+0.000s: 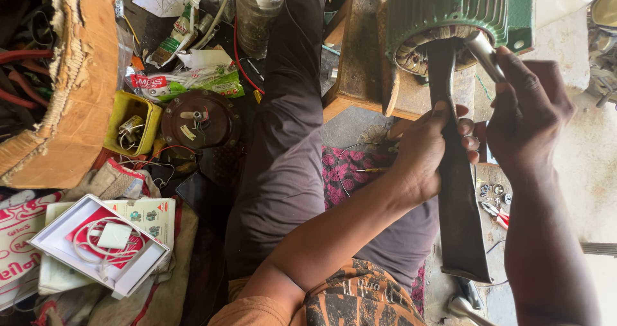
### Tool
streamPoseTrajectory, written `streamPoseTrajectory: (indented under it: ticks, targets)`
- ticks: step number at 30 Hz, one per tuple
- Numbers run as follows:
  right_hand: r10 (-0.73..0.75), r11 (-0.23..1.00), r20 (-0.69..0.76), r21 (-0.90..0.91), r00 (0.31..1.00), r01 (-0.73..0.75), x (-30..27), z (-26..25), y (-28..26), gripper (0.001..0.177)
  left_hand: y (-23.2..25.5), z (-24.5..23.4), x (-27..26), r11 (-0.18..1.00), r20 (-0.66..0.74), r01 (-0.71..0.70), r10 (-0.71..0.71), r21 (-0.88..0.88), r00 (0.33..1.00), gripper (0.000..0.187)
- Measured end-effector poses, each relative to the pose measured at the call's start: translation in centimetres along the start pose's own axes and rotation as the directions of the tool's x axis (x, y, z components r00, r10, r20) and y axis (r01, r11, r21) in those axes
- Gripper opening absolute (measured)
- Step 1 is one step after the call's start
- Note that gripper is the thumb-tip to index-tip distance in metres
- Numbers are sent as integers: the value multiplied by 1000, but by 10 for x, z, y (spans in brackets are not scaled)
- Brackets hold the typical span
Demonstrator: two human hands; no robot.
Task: The person uses a metal bar and a cylindrical tool to repeatedly tap and adjust the internal windings of a green electric motor. They also use a screwdriver to make adjustments to the motor's interior.
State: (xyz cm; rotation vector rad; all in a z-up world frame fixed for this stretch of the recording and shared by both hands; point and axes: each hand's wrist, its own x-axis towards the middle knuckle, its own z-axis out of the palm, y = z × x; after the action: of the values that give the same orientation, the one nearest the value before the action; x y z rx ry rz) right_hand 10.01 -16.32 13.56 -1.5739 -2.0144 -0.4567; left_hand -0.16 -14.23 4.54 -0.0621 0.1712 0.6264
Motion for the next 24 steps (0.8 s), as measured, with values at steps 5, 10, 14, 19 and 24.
streamPoseTrajectory:
  ticks: [5,10,14,19,24]
  targets:
    - [-50,999,-25,-4,998,50,0,10,4,41,2,-9,-1,998,91,-4,10,-70,996,32]
    - [-139,987,-38,-89,990,135,0,17,5,37,-8,-18,2,989,168,-22,47,-148,985,30]
    - [-144,972,12,-187,989,144,8,17,7,26,-13,-25,7,968,246,18,46,-252,968,28]
    - [-196,937,92,-275,976,214,19,0,4,18,-14,-24,6,962,273,33,45,-272,961,17]
    - [-217,954,29,-207,976,218,19,-2,-3,20,-9,-18,1,975,187,23,19,-220,982,20]
